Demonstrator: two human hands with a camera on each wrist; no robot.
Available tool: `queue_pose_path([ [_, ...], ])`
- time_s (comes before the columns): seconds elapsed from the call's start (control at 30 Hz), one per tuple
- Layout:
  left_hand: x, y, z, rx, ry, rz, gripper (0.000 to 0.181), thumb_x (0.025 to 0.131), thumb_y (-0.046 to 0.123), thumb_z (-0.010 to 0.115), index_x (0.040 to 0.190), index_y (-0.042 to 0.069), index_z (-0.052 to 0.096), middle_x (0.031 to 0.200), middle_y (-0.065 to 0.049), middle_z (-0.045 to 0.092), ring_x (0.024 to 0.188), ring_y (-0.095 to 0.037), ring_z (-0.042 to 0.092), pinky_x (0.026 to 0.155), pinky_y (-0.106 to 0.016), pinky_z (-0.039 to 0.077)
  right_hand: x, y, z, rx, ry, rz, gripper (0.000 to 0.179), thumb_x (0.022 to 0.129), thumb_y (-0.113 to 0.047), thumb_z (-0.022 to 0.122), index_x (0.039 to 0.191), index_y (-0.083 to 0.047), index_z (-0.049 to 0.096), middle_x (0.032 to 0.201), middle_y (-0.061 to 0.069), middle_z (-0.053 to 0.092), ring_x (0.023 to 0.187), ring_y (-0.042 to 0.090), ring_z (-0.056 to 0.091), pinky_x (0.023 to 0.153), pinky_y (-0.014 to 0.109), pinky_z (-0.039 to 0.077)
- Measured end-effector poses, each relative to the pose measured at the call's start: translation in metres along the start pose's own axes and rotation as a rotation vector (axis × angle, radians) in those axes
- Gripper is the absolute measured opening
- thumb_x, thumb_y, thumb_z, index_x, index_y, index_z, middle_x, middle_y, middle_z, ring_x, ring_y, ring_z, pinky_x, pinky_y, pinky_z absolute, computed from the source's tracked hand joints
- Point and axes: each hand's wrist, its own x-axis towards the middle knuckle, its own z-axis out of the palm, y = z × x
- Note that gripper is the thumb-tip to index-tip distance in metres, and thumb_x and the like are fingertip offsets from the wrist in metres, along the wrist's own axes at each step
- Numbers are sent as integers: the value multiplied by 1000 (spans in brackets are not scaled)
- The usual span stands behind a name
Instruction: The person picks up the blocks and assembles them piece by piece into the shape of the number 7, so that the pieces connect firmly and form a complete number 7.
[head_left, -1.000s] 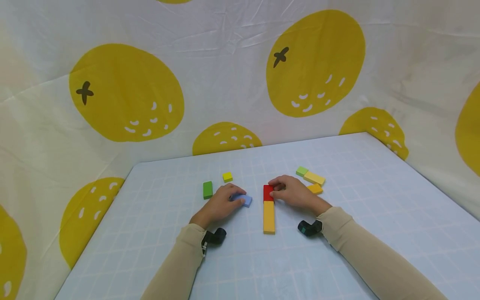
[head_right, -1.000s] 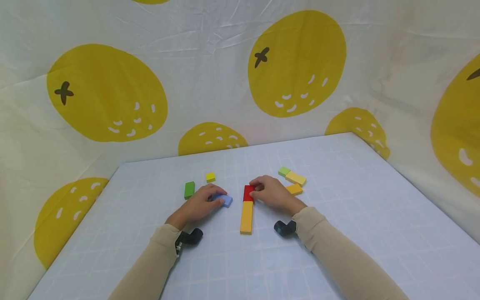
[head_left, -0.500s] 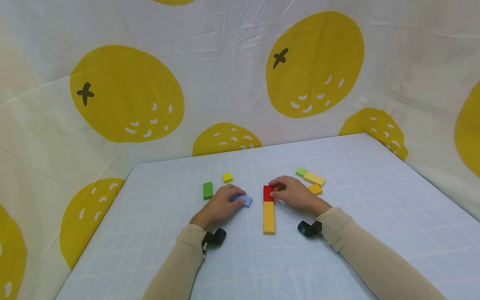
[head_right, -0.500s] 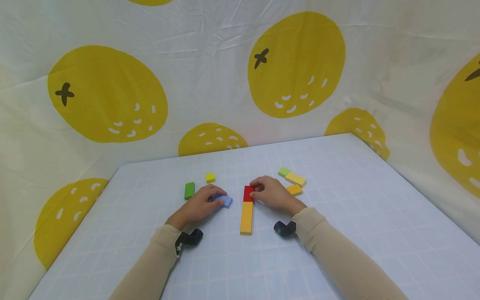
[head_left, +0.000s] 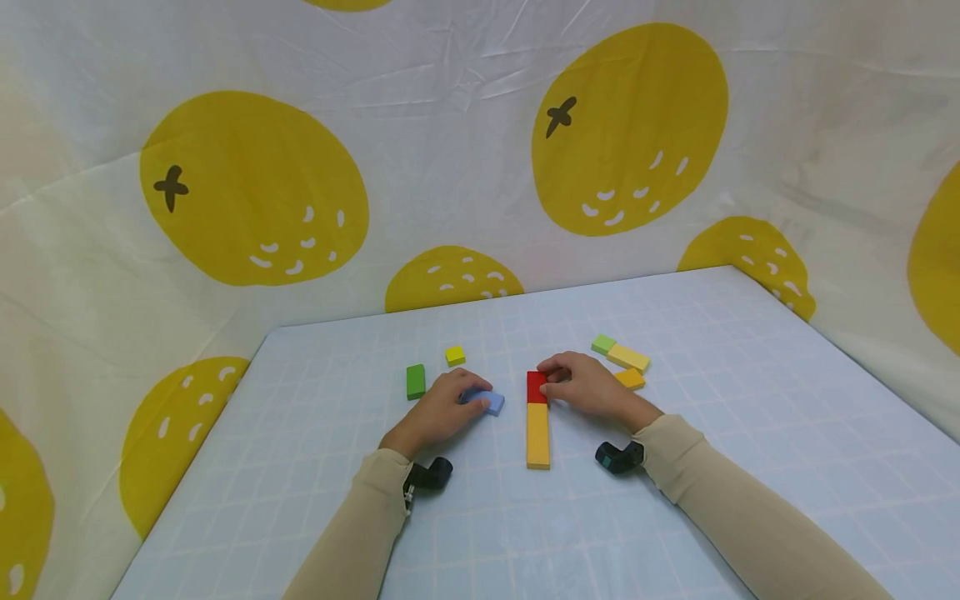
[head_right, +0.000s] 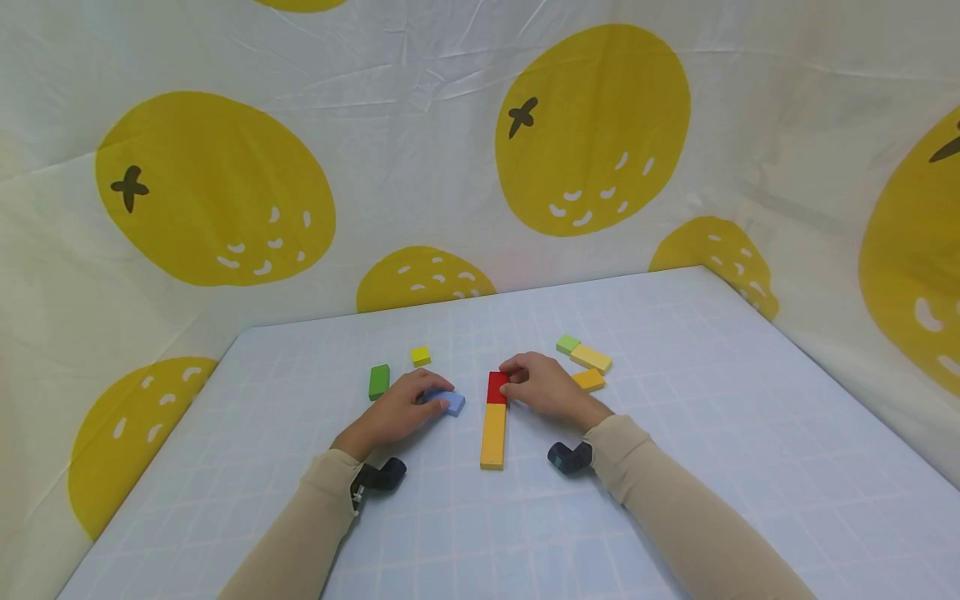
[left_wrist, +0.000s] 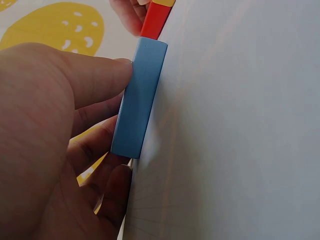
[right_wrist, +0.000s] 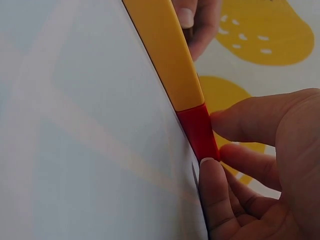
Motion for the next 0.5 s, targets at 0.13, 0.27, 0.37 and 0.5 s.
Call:
queue_pose_path([
  [0.13,0,1,0,-5,-1,-11,25,100,32,63,123,24,68,128,4,58,123,-20,48,110,-45,39,1,2,1,-6,3,-2,37,94,-23,69,129,-14,64,115,1,63,105,20,57,94,38,51],
  [0.27,0,3,0,-6,0,-20,25,100,32,63,122,24,69,128,3,58,123,-20,48,110,-45,39,1,2,1,-1,6,10,37,95,-24,68,130,-16,64,116,0,64,106,20,57,94,38,51],
  [0.37,0,4,0,1,2,-23,25,100,32,64,122,23,69,128,3,58,123,-21,48,110,-45,39,1,2,0,21,2,21,37,95,-26,68,131,-16,63,118,0,64,107,20,58,93,38,53],
  [0.5,-2,4,-1,12,7,-16,24,99,32,64,122,23,69,128,3,58,123,-21,49,110,-45,39,2,1,-2,55,-5,35,37,96,-27,68,130,-17,64,117,1,65,103,20,60,88,35,55],
])
